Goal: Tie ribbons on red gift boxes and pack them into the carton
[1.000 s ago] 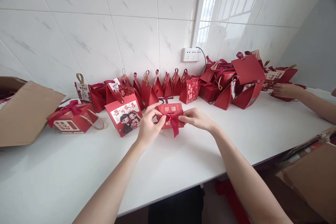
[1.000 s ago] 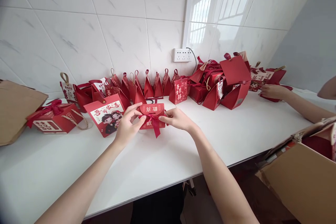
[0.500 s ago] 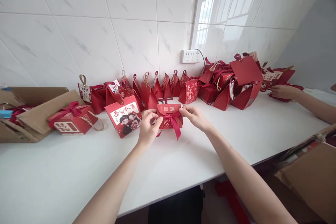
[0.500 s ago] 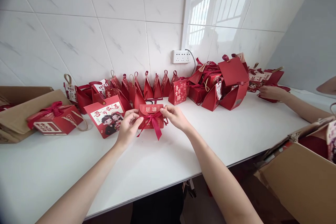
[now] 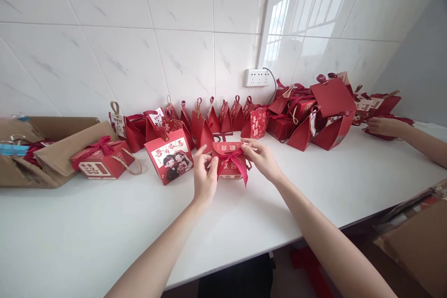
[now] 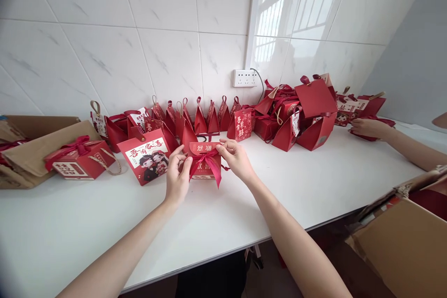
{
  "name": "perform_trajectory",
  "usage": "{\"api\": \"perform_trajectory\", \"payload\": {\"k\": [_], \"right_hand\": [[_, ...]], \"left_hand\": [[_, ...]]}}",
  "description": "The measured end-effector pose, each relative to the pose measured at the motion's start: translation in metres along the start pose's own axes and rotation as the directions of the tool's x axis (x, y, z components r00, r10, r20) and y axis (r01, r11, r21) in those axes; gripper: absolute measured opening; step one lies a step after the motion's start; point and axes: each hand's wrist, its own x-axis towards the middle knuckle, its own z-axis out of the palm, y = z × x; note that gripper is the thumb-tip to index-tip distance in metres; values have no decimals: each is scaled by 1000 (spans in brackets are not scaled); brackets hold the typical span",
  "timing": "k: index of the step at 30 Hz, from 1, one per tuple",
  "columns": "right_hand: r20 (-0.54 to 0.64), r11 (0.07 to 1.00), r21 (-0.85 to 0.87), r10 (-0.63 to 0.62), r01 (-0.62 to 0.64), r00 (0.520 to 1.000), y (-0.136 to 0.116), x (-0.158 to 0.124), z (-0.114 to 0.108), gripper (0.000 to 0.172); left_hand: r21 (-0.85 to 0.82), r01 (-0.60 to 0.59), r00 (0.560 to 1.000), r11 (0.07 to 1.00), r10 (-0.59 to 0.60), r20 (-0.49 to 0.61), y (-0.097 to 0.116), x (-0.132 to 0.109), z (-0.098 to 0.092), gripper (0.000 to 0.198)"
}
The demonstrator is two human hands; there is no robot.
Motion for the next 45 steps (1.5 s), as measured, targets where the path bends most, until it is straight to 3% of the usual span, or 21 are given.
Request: {"api": "perform_trajectory", "payload": {"k": [3, 6, 9, 17, 23, 30, 34, 38, 42, 45], "right_hand": [[79, 983, 164, 68, -80, 995, -1, -2, 2, 43], [132, 963, 247, 73, -104, 989, 1, -2, 3, 42], [132, 938, 318, 101, -139, 986, 4, -2, 5, 42], [105, 905, 387, 148, -177, 983, 8, -2, 11, 40], [93, 892, 419, 142, -168, 985, 11, -2, 12, 36], [125, 853, 493, 128, -173, 984, 10, 0, 10, 35], [166, 853, 495, 90, -162, 982, 8, -1, 10, 33], [187, 855, 492, 83, -167, 979, 11, 0, 10, 30], [131, 932, 340, 85, -125, 988, 14, 6, 2, 38], [-92, 998, 25, 52, -50, 994, 3, 3, -5, 41]], "left_hand": [[-170, 123, 992, 978, -126, -5, 2, 0, 3, 20], [-419, 272, 958, 866, -282, 40, 0, 2, 5, 24], [-520, 331, 936, 787, -343, 77, 0, 4, 6, 25], [-329, 190, 980, 925, -200, 4, 8, -2, 6, 19], [-236, 127, 991, 963, -136, -20, 8, -5, 6, 17], [-241, 131, 991, 962, -129, 21, 5, -3, 4, 17], [-227, 108, 994, 968, -113, -10, 3, -3, 3, 16], [-190, 158, 986, 969, -165, -19, 5, -3, 1, 9], [-149, 88, 996, 985, -83, 42, 3, -1, -1, 13], [-98, -11, 1000, 995, 14, 28, -1, 0, -2, 12]]}}
